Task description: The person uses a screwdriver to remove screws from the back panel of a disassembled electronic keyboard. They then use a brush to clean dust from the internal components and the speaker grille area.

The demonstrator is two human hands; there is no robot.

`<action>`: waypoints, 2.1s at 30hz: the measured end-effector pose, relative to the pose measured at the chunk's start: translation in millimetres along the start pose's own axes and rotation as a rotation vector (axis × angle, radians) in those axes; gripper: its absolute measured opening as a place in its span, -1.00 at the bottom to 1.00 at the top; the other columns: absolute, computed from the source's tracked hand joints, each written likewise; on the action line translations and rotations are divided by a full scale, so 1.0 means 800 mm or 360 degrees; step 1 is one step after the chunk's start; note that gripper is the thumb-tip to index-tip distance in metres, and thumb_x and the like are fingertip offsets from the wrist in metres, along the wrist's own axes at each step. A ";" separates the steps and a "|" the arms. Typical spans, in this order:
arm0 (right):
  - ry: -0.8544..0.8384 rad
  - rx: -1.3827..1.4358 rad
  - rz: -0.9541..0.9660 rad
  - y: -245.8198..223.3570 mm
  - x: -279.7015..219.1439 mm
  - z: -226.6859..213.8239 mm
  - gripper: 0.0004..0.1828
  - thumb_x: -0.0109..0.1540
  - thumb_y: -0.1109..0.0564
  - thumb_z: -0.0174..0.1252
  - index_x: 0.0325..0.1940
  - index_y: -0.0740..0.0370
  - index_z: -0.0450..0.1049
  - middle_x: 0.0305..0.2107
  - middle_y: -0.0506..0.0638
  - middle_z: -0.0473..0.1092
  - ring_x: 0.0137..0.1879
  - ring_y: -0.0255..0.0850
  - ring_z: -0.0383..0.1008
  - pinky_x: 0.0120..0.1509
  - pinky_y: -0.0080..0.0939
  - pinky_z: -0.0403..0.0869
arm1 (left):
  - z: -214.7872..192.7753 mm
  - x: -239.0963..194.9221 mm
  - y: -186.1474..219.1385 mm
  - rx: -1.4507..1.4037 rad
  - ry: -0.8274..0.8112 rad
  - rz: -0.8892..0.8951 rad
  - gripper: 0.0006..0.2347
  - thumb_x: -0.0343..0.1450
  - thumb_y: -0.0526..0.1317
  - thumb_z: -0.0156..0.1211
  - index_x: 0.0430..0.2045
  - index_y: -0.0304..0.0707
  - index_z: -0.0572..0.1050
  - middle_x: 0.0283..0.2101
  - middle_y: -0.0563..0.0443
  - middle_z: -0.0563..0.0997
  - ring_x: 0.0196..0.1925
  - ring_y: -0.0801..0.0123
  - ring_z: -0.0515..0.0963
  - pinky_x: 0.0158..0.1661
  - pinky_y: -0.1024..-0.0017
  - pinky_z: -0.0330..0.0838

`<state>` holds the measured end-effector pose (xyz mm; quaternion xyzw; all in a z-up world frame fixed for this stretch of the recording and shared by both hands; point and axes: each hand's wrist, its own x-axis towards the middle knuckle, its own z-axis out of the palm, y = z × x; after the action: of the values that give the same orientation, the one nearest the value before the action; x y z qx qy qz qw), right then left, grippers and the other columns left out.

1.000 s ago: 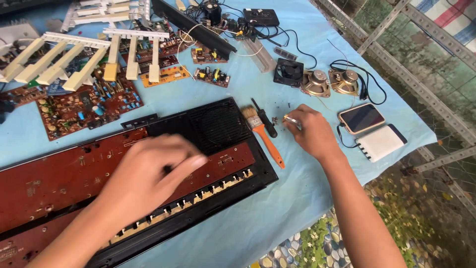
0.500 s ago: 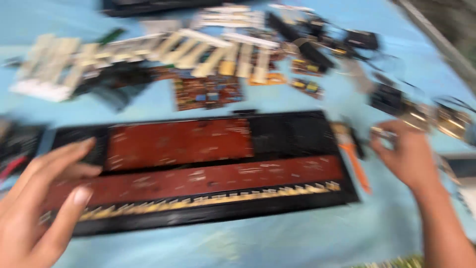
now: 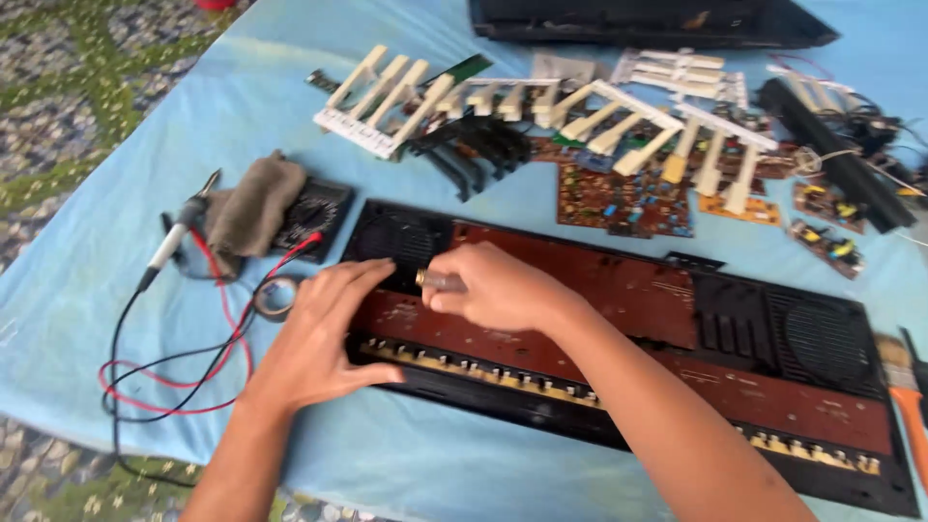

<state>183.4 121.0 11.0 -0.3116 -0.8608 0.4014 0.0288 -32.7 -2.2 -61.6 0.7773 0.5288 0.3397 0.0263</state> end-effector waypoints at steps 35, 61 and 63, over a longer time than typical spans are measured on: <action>-0.0154 -0.0474 0.0597 -0.009 0.063 0.028 -0.73 0.14 0.04 0.21 -0.24 0.28 0.64 -0.48 0.08 0.51 -0.28 -0.06 0.59 -0.19 -0.09 0.55 | 0.005 -0.004 0.002 -0.0076 -0.0409 -0.0322 0.18 0.00 0.36 0.56 0.45 -0.33 0.10 0.26 -0.14 0.42 0.33 0.08 0.34 0.23 0.04 0.20; 0.0818 -0.0225 -0.0598 -0.063 -0.031 -0.019 -0.81 0.30 0.27 0.21 -0.03 0.39 0.58 -0.32 0.17 0.43 -0.18 -0.02 0.56 -0.14 -0.02 0.65 | 0.009 -0.001 0.004 -0.0144 -0.0249 -0.0174 -0.23 0.08 0.34 0.51 0.09 -0.10 0.51 0.18 0.02 0.51 0.28 0.12 0.42 0.25 0.00 0.14; 0.0893 -0.0062 -0.0586 -0.053 -0.031 -0.007 -0.80 0.26 0.34 0.21 -0.02 0.35 0.58 -0.32 0.15 0.47 -0.19 -0.01 0.61 -0.12 -0.02 0.70 | 0.013 -0.001 0.002 -0.0148 -0.0229 -0.0142 -0.29 0.11 0.30 0.51 0.05 -0.11 0.55 0.12 0.02 0.56 0.24 0.12 0.46 0.24 0.00 0.15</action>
<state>183.3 90.2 49.9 -0.2497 -0.8687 0.2715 0.3306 -25.7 -0.3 -69.7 0.7733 0.5433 0.3059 0.1154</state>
